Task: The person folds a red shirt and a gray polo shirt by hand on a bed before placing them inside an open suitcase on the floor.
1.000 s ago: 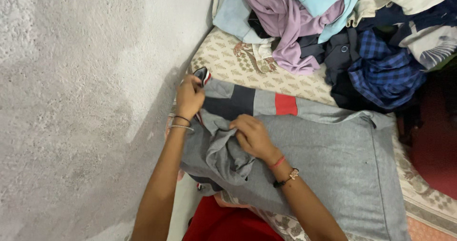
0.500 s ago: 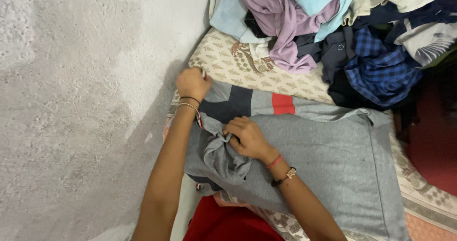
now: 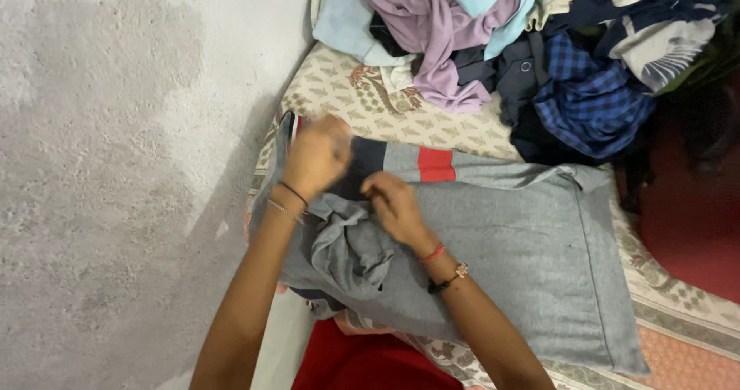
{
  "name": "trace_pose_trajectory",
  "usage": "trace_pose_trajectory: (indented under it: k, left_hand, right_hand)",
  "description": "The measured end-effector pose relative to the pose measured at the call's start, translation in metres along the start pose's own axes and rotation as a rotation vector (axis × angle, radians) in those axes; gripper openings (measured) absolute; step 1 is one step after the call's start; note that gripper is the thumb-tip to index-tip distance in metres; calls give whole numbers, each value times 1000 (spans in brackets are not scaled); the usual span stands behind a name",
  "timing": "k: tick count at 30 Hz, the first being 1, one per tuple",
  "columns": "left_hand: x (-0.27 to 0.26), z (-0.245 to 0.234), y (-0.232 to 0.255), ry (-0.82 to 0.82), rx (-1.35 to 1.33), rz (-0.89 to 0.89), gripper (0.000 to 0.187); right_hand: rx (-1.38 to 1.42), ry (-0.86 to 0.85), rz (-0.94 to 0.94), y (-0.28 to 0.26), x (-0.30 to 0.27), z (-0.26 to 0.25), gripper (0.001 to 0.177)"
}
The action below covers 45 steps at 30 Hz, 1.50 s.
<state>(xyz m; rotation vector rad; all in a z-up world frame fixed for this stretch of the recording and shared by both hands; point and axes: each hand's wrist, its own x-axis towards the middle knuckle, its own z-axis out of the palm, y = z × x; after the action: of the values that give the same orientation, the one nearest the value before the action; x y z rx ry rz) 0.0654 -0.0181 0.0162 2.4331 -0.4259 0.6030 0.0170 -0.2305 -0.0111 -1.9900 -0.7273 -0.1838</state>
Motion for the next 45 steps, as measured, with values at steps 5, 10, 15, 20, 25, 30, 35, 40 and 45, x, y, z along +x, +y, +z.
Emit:
trace_pose_trajectory:
  k: [5, 10, 15, 20, 25, 30, 35, 40, 45]
  left_hand:
    - [-28, 20, 39, -287, -82, 248, 30]
    - [-32, 53, 40, -249, 112, 231, 22]
    - [-32, 47, 27, -233, -74, 173, 17]
    - [-38, 38, 28, -221, -303, 45, 16]
    - [-40, 40, 30, -228, -271, -43, 11]
    - [-40, 43, 30, -225, -161, -12, 10]
    - [-32, 37, 33, -280, -97, 34, 9]
    - [-16, 32, 54, -387, 119, -78, 20]
    - [9, 83, 89, -124, 227, 225, 26]
  right_hand:
    - [-228, 105, -23, 27, -5, -28, 18]
    - [-373, 26, -229, 21, -14, -51, 22]
    - [-630, 54, -236, 13, -3, -35, 40]
    - [-1077, -70, -253, 45, 14, -27, 31]
    - [-1289, 138, -232, 81, -1, -89, 33]
    - [-1300, 109, 41, 94, -54, -177, 25]
    - [-1369, 254, 77, 95, -111, -239, 22]
    - [-1167, 337, 147, 97, -149, -272, 30]
    - [-1086, 285, 150, 108, -158, -267, 31]
